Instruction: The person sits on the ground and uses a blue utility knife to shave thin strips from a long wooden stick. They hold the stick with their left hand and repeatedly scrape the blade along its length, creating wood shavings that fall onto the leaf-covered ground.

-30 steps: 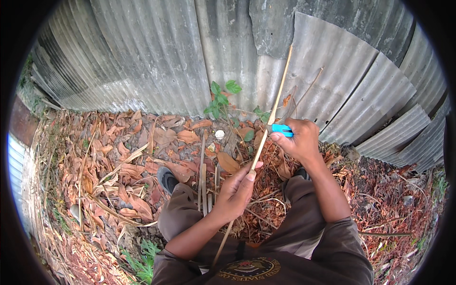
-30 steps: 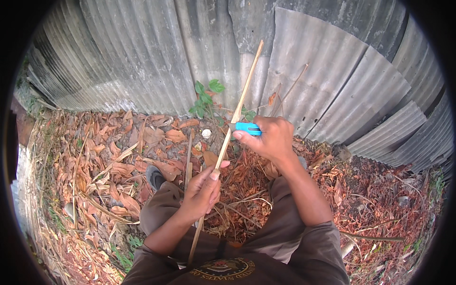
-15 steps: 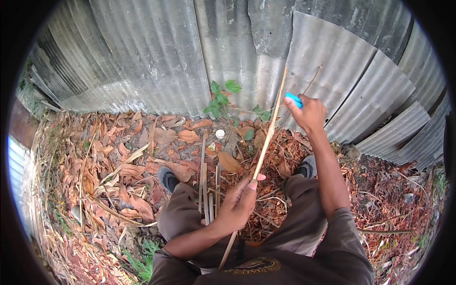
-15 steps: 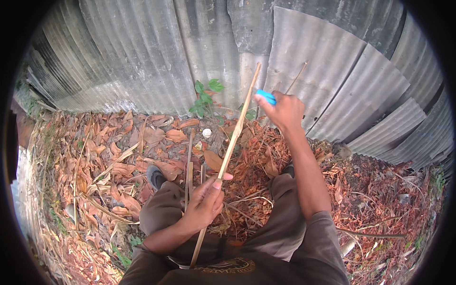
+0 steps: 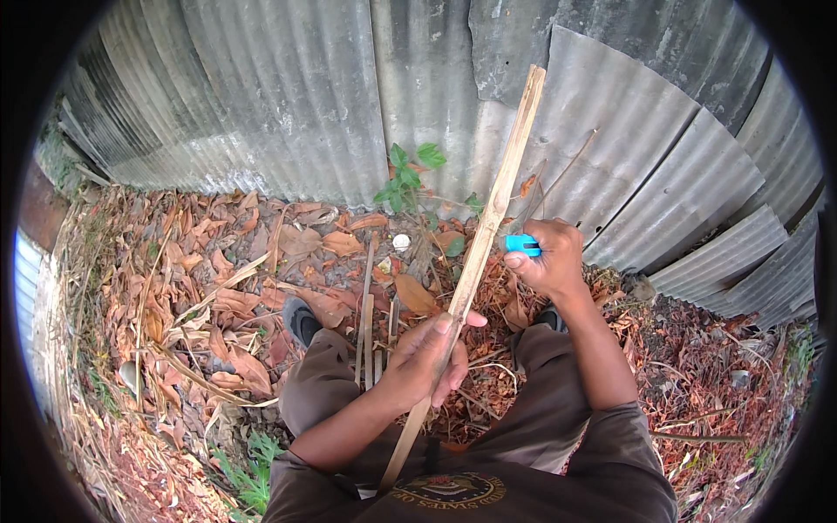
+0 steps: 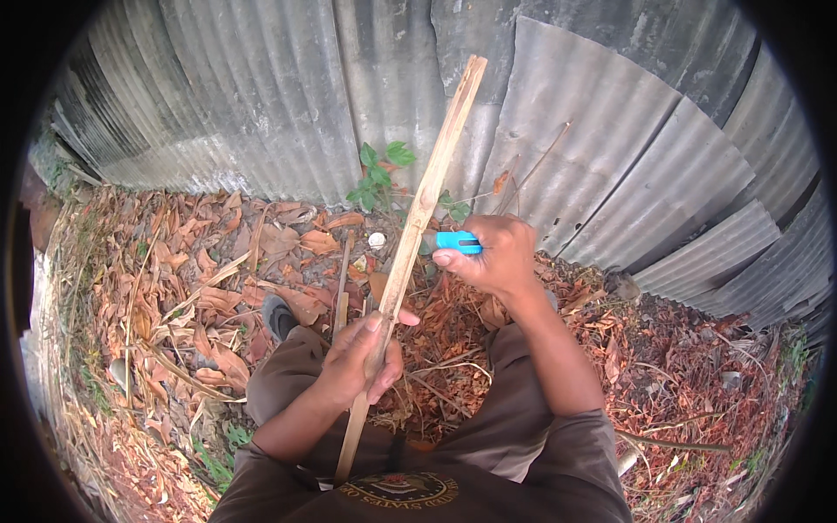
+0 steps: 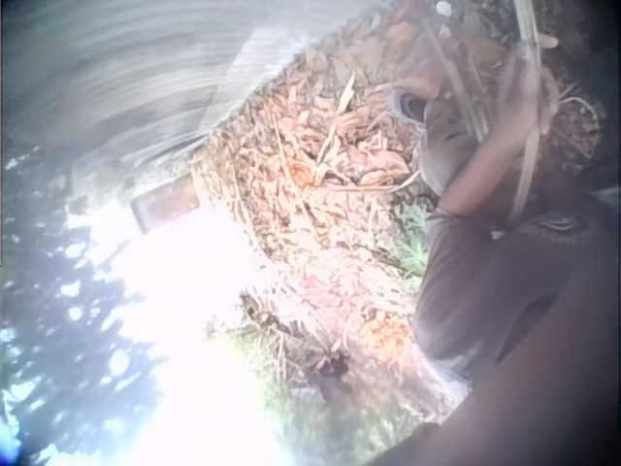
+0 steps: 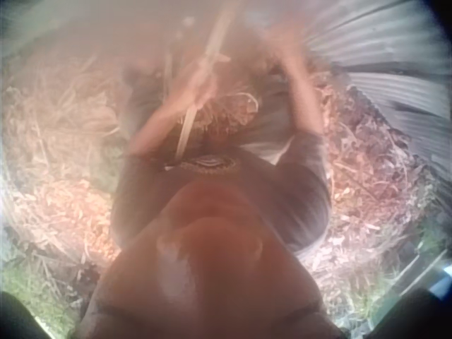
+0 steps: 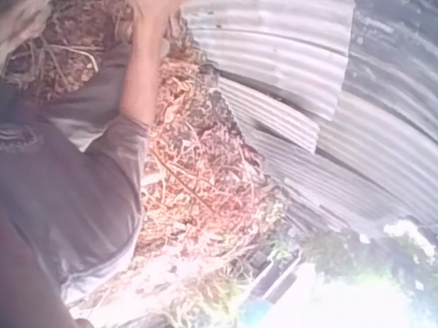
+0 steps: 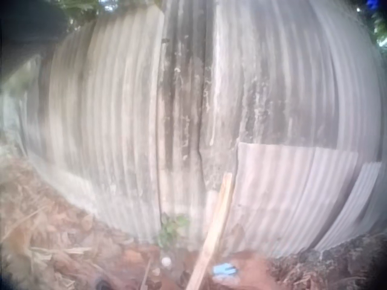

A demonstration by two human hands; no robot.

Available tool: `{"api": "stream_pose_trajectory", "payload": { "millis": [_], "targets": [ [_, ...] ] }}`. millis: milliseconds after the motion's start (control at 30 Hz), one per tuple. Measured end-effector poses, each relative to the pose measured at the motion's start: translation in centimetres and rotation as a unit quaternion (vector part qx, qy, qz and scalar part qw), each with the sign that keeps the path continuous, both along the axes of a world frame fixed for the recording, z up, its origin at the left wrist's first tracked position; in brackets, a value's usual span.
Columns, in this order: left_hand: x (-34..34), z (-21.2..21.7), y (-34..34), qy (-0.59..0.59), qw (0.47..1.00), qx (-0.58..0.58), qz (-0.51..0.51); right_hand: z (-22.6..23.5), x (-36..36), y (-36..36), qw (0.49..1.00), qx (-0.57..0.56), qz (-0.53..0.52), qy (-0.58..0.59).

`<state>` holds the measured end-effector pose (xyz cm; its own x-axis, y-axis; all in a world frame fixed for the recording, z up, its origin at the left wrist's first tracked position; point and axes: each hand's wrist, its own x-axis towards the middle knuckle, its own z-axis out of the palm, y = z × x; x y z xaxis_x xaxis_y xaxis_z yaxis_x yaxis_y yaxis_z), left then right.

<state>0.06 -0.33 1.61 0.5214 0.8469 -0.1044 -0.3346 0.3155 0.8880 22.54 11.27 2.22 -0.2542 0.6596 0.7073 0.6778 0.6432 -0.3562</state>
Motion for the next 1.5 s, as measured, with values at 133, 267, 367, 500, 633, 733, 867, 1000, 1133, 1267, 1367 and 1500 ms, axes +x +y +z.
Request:
{"api": "stream_pose_trajectory", "payload": {
  "millis": [133,267,367,500,633,733,867,1000,1133,1267,1367,1500],
  "targets": [
    [0.4,0.3,0.2,0.024,1.000,-0.002,0.007,0.2,-0.2,-0.2,1.000,-0.002,0.012,-0.006],
    [0.7,0.7,0.5,0.036,0.999,-0.017,0.006,0.1,0.1,-0.1,1.000,-0.004,-0.002,0.015],
    [0.8,0.4,0.5,0.020,0.999,-0.038,-0.011,0.0,0.4,0.1,1.000,-0.005,-0.015,0.022],
    [0.7,-0.2,0.4,-0.029,0.995,-0.079,-0.046,0.2,0.4,0.1,1.000,0.001,-0.016,0.011],
    [0.8,-0.7,0.4,-0.091,0.987,-0.111,-0.071,0.5,0.4,0.0,1.000,0.016,-0.020,0.000],
    [0.8,-0.4,0.4,-0.086,0.987,-0.119,-0.069,0.5,0.7,0.1,0.998,0.039,-0.034,-0.028],
    [0.8,-0.1,0.4,-0.054,0.990,-0.112,-0.061,0.5,0.7,0.3,0.998,0.047,-0.033,-0.024],
    [0.9,0.2,0.2,0.049,0.998,-0.043,-0.023,0.5,0.8,-0.1,0.998,0.012,-0.059,-0.036],
    [1.0,-0.3,-0.2,0.108,0.994,0.026,0.011,0.6,0.6,-0.1,0.994,0.026,-0.079,-0.067],
    [1.4,-0.2,-0.6,0.124,0.991,0.053,0.025,0.4,0.7,0.6,0.986,0.105,-0.093,-0.094],
    [1.7,-1.1,-0.5,0.120,0.991,0.042,0.030,-0.4,1.4,2.0,0.978,0.138,-0.093,-0.127],
    [2.0,-1.5,0.8,0.101,0.994,-0.008,0.036,-2.1,1.9,4.5,0.970,0.151,-0.098,-0.161]
  ]
}}
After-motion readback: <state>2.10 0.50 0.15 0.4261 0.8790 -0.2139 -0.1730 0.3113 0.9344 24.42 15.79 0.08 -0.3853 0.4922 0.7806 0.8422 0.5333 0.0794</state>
